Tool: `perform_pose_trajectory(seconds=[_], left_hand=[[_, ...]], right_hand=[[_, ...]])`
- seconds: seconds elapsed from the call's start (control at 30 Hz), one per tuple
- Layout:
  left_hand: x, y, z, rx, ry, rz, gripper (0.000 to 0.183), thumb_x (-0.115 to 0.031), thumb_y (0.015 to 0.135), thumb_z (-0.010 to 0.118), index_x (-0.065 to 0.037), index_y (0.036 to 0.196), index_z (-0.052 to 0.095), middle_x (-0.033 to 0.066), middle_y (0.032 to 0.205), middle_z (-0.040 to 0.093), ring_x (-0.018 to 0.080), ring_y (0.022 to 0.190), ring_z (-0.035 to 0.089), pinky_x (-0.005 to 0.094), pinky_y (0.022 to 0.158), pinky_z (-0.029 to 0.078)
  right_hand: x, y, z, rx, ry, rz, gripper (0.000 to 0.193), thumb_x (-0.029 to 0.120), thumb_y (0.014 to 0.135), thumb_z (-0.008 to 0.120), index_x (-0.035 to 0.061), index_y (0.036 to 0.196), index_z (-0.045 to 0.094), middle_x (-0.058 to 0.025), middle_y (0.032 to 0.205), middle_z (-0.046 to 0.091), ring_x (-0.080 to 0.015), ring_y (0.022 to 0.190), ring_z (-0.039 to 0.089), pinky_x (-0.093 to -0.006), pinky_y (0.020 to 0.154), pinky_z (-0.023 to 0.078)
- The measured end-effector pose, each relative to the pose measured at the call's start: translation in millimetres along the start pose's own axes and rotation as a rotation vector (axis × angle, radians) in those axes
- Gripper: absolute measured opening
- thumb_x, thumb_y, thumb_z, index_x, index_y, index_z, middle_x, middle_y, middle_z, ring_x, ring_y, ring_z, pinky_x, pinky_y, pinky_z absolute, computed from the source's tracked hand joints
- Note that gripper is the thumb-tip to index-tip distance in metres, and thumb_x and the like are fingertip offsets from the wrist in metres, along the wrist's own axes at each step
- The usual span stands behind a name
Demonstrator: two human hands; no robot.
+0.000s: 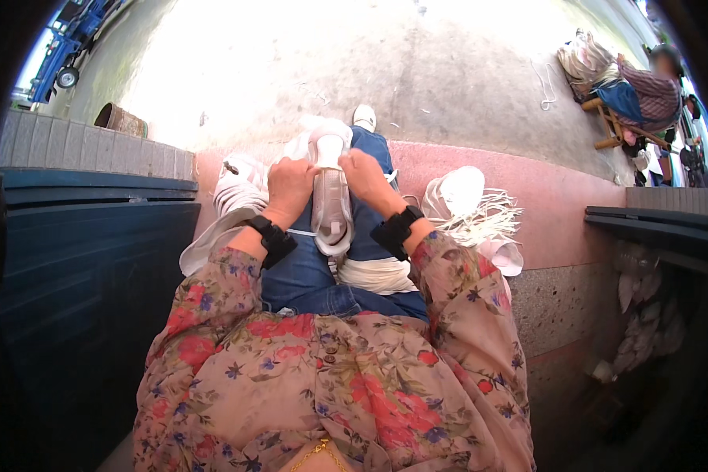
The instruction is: The recorder is lacing a series of white shoes while sitting at a workshop entrance.
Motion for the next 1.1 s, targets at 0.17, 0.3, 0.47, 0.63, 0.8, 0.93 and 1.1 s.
perform_pose_trajectory(seconds=[0.17,0.3,0.47,0.63,0.8,0.93,1.1], left_hand=[[-17,-18,-7,-0.001,-0.041,-0.001,0.023,-0.026,0.073,0.061,-0.003,0.074,0.058,0.0156,0.070,0.059,0.0306,0.067,0.055,0.0408,0.063,0.044],[3,-9,17,0.202,-0.282,-0.091,0.017,-0.020,0.072,0.058,-0.003,0.074,0.058,0.0178,0.071,0.059,0.0351,0.077,0.055,0.0426,0.066,0.044],[9,3,25,0.408,-0.503,-0.107,0.017,-0.019,0.070,0.057,-0.004,0.079,0.062,0.0194,0.076,0.060,0.0362,0.074,0.057,0.0402,0.065,0.045],[16,6,27,0.438,-0.433,-0.096,0.021,-0.021,0.069,0.059,-0.003,0.078,0.064,0.0204,0.074,0.060,0.0350,0.073,0.058,0.0381,0.066,0.046],[14,6,28,0.364,-0.433,-0.005,0.022,-0.020,0.070,0.059,-0.001,0.079,0.062,0.0211,0.074,0.059,0.0356,0.072,0.058,0.0381,0.065,0.046],[9,1,32,0.290,-0.496,0.024,0.018,-0.014,0.070,0.057,0.000,0.081,0.061,0.0198,0.075,0.060,0.0340,0.072,0.058,0.0377,0.065,0.046],[3,-16,2,0.036,-0.212,0.056,0.027,-0.011,0.066,0.058,-0.007,0.092,0.058,0.0112,0.100,0.056,0.0323,0.092,0.048,0.0383,0.081,0.040]], right_hand=[[6,-16,19,0.116,0.019,0.004,0.025,0.018,0.080,0.046,-0.0040,0.075,0.056,-0.0251,0.072,0.056,-0.0379,0.070,0.056,-0.0421,0.062,0.043],[21,-12,23,0.052,-0.302,-0.066,0.021,0.018,0.076,0.051,-0.0003,0.074,0.060,-0.0207,0.073,0.059,-0.0353,0.070,0.059,-0.0426,0.063,0.046],[30,-15,34,0.030,-0.622,-0.095,0.015,0.016,0.075,0.054,0.0025,0.072,0.061,-0.0174,0.071,0.061,-0.0310,0.067,0.061,-0.0373,0.056,0.049],[46,-19,43,0.014,-0.748,-0.234,0.008,0.007,0.072,0.054,0.0047,0.072,0.062,-0.0135,0.072,0.062,-0.0266,0.065,0.063,-0.0348,0.056,0.050],[51,-23,48,0.032,-0.751,-0.383,0.007,0.008,0.073,0.053,0.0034,0.073,0.058,-0.0126,0.069,0.061,-0.0277,0.063,0.062,-0.0354,0.056,0.050],[39,-21,34,-0.015,-0.641,-0.293,0.008,0.011,0.074,0.051,0.0040,0.073,0.056,-0.0138,0.065,0.060,-0.0295,0.060,0.061,-0.0367,0.053,0.048],[18,-94,39,0.480,-0.582,-0.456,0.014,0.017,0.073,0.052,0.0034,0.074,0.055,-0.0160,0.059,0.057,-0.0327,0.054,0.058,-0.0421,0.048,0.045]])
Point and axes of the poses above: each hand's wrist, its own y-axis towards the middle knuckle, its own z-axis out of the palm, x = y × z, the point moved 9 cm from there along y, towards the middle knuckle
